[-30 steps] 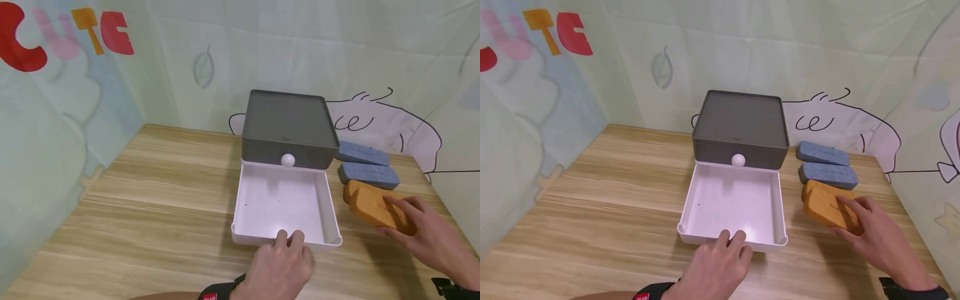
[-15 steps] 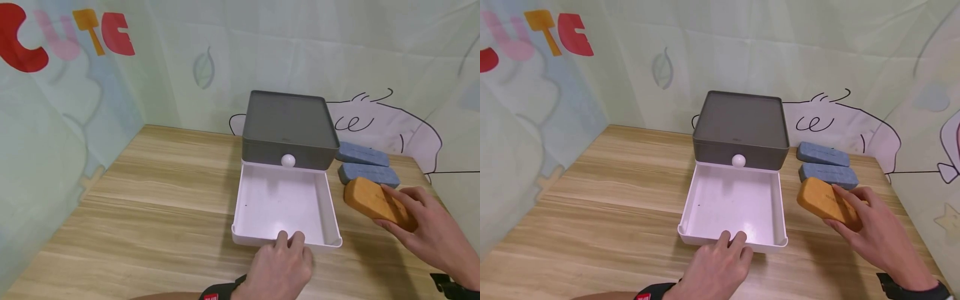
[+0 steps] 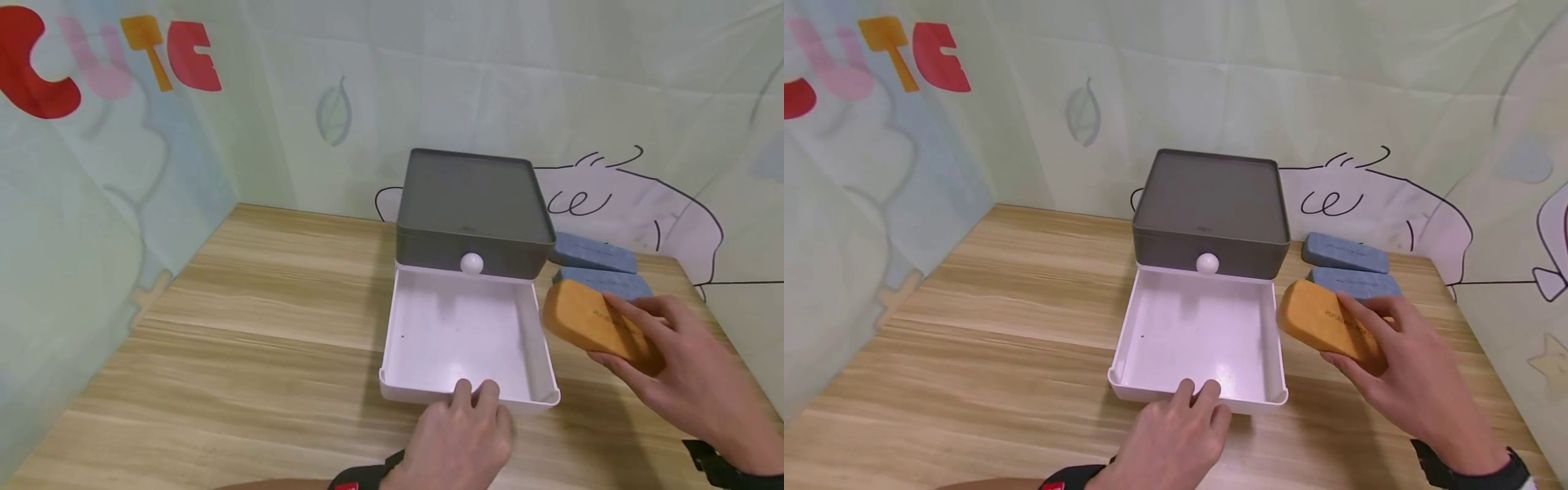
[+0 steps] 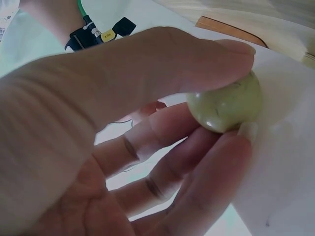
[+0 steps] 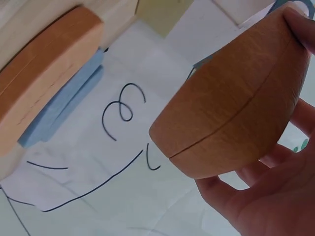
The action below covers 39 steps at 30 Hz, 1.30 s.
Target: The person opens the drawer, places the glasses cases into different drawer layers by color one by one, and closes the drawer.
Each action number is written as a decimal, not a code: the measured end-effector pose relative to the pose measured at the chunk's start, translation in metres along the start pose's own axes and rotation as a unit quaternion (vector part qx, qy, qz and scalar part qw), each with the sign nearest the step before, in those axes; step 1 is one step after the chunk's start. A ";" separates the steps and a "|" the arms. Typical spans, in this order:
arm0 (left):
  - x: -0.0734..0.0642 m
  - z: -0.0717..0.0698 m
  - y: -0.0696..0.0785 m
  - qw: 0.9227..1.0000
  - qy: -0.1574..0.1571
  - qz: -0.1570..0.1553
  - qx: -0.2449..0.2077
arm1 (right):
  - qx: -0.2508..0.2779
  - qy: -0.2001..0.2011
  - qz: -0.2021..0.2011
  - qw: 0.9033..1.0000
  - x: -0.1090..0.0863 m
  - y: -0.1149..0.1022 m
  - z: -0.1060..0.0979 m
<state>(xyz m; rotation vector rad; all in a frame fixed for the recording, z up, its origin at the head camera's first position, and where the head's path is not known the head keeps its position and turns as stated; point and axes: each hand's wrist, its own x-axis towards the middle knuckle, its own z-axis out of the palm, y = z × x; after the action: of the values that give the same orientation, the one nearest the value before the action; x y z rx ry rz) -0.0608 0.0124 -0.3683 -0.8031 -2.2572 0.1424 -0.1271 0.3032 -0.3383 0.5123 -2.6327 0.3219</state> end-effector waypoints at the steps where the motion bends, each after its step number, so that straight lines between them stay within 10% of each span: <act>1: 0.000 0.000 0.000 1.000 0.003 -0.002 0.002 | 0.006 0.007 -0.004 1.000 0.001 -0.003 0.001; 39: 0.000 0.001 0.001 0.999 0.033 -0.001 0.031 | 0.012 0.008 -0.108 0.994 0.042 -0.062 0.013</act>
<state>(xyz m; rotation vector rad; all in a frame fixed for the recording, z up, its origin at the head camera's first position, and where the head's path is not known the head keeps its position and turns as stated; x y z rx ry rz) -0.0610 0.0136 -0.3695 -0.7608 -2.1814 0.1819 -0.1419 0.2303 -0.3223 0.7918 -2.5306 0.2870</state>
